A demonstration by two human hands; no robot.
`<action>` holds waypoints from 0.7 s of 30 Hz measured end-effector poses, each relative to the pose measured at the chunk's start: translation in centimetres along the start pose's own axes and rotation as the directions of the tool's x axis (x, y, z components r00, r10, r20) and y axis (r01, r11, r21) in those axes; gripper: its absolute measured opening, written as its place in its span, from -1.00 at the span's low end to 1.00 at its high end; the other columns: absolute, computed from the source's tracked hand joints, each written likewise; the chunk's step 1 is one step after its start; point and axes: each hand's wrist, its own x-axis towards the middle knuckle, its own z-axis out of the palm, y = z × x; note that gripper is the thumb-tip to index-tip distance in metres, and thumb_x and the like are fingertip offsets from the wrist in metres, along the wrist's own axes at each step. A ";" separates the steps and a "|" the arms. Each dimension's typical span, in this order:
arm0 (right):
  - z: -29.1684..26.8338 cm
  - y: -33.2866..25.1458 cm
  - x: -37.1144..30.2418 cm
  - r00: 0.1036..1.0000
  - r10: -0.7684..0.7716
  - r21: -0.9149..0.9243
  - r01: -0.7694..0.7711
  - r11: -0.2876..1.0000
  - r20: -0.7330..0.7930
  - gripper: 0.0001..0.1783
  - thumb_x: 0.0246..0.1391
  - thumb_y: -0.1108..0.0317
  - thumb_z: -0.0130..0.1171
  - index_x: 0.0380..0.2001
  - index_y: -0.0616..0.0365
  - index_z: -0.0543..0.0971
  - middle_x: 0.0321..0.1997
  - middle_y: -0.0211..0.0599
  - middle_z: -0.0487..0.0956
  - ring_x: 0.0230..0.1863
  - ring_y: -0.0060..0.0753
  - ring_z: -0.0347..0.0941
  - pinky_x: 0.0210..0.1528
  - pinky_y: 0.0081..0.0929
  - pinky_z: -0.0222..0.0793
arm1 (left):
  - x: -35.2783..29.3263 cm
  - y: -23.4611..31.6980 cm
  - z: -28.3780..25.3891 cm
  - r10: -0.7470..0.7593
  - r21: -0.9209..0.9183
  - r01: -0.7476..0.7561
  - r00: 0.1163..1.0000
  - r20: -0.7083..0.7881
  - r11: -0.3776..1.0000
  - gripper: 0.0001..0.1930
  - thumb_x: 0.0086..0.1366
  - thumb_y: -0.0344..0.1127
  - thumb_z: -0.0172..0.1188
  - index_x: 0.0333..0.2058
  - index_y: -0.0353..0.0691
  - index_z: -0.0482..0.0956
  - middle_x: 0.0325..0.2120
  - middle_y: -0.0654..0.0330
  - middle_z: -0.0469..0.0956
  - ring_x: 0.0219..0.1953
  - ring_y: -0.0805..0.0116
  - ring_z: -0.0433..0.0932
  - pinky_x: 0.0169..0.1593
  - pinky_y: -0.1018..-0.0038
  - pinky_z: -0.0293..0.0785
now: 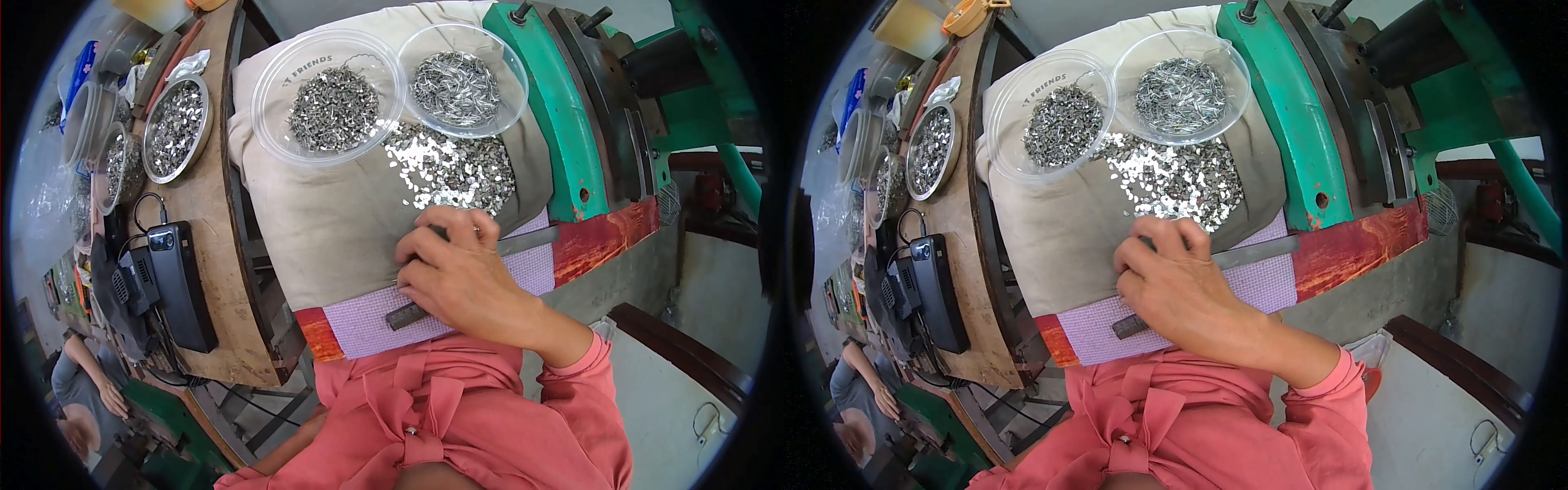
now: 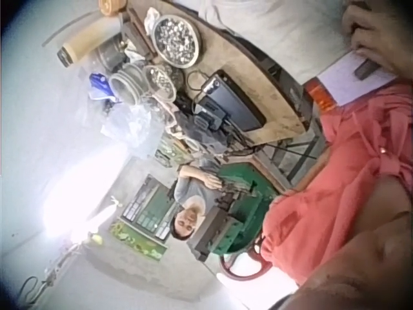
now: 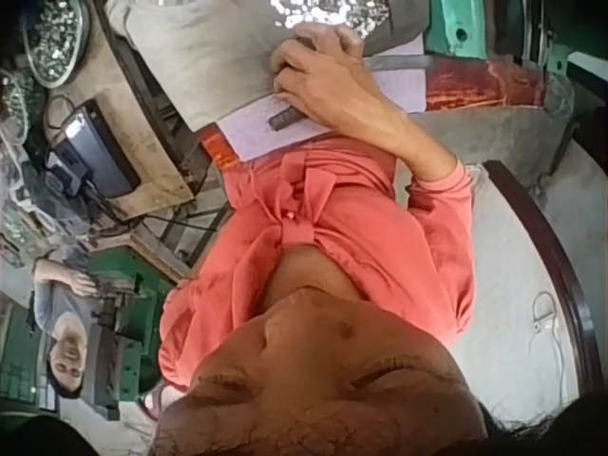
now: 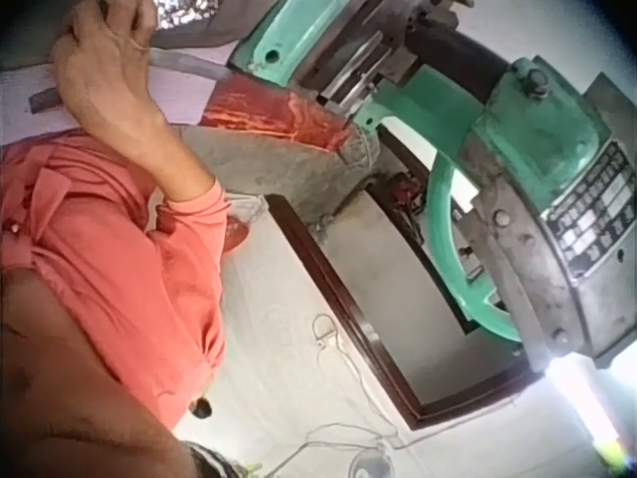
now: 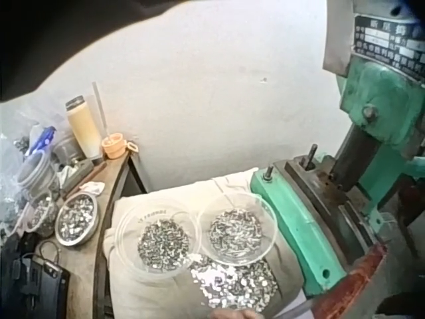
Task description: The person inserts small metal pieces into a slotted fixture by hand, compresses the fixture using a mechanical press, and places additional metal pieces into the fixture.
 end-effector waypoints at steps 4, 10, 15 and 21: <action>-0.6 0.0 0.2 0.994 0.079 0.099 -0.071 0.993 -0.082 -0.85 -0.25 0.31 0.39 -0.50 -0.02 0.66 -0.10 -0.55 0.48 0.17 -0.24 0.25 0.19 -0.13 -0.06 | -0.2 -0.3 0.3 -0.016 -0.001 0.016 1.000 0.020 1.000 -0.48 0.31 -0.30 0.10 0.19 -0.41 0.26 -0.02 -0.26 0.48 0.11 -0.27 0.42 0.15 0.11 0.36; 0.3 -0.5 0.1 0.989 0.023 -0.034 -0.029 0.999 -0.148 -0.92 -0.18 0.30 0.26 -0.55 0.01 0.64 -0.16 -0.53 0.49 0.17 -0.25 0.26 0.21 -0.17 -0.06 | -1.1 -0.4 0.4 -0.043 0.001 0.044 0.997 0.056 0.999 -0.49 0.32 -0.29 0.10 0.17 -0.41 0.27 -0.02 -0.26 0.48 0.10 -0.28 0.42 0.14 0.10 0.36; 0.5 -1.1 0.0 0.996 -0.008 -0.142 -0.006 0.990 -0.091 -0.92 -0.22 0.31 0.31 -0.54 -0.05 0.63 -0.19 -0.60 0.51 0.15 -0.27 0.29 0.18 -0.16 -0.03 | -1.5 -0.3 0.4 -0.054 0.012 0.053 0.995 0.086 0.999 -0.49 0.32 -0.29 0.10 0.17 -0.41 0.27 -0.02 -0.26 0.49 0.09 -0.28 0.43 0.13 0.09 0.36; 0.0 -0.4 0.0 0.990 0.039 0.033 -0.035 0.999 -0.138 -0.92 -0.20 0.33 0.28 -0.53 0.00 0.61 -0.20 -0.55 0.48 0.15 -0.28 0.29 0.18 -0.17 -0.04 | -1.5 -0.4 0.1 -0.062 0.032 0.058 0.991 0.119 0.998 -0.50 0.32 -0.29 0.09 0.16 -0.41 0.27 -0.03 -0.26 0.49 0.09 -0.28 0.43 0.13 0.08 0.37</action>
